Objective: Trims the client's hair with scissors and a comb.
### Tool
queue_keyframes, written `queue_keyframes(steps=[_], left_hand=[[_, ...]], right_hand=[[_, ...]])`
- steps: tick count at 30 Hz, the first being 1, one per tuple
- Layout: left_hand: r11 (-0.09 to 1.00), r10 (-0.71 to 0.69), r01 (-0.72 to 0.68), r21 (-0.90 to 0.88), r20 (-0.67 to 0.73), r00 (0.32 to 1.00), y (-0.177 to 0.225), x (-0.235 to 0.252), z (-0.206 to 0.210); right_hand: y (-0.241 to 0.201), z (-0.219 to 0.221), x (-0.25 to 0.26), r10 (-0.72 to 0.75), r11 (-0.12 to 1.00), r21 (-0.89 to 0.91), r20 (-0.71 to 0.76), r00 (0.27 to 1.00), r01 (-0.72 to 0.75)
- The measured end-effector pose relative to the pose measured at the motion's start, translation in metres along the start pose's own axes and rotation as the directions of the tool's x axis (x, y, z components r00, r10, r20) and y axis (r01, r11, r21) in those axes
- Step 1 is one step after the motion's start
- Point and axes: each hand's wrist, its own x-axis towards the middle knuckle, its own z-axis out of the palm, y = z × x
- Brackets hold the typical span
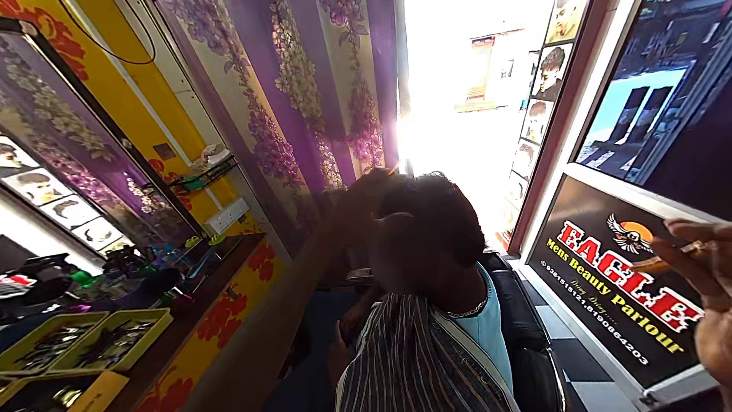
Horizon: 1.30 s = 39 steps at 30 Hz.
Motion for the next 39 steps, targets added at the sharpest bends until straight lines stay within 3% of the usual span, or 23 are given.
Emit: queue_keyframes(steps=[1, 3, 7, 10, 15, 25, 39], left_hand=[[1.000, -0.002, 0.001, 0.009, 0.053, 0.999, -0.006, 0.005, 0.005], [1.000, -0.013, 0.011, 0.012, 0.129, 0.992, -0.019, 0.011, 0.017], [0.997, -0.031, 0.048, -0.066, 0.237, 0.971, -0.021, 0.013, 0.033], [0.994, -0.028, 0.053, -0.100, 0.240, 0.970, -0.019, 0.014, 0.038], [0.993, 0.000, 0.025, -0.116, 0.209, 0.978, -0.015, 0.012, 0.037], [0.999, 0.039, -0.043, 0.032, 0.120, 0.992, -0.017, 0.011, 0.044], [0.999, 0.035, -0.038, 0.020, 0.105, 0.994, -0.019, 0.010, 0.047]], right_hand=[[-0.002, 0.012, 0.003, -0.078, 0.997, -0.017, 0.075, 0.994, 0.079], [0.014, 0.024, 0.012, -0.248, 0.946, -0.115, 0.344, 0.906, 0.303], [-0.001, 0.084, 0.006, -0.407, 0.588, -0.388, 0.616, 0.674, 0.709], [0.004, 0.104, 0.009, -0.409, 0.411, -0.360, 0.748, 0.522, 0.838], [0.012, 0.117, 0.007, -0.388, 0.296, -0.307, 0.827, 0.408, 0.904], [0.023, 0.124, 0.007, -0.366, 0.232, -0.298, 0.855, 0.367, 0.926], [0.028, 0.126, 0.007, -0.387, 0.211, -0.278, 0.857, 0.341, 0.937]])
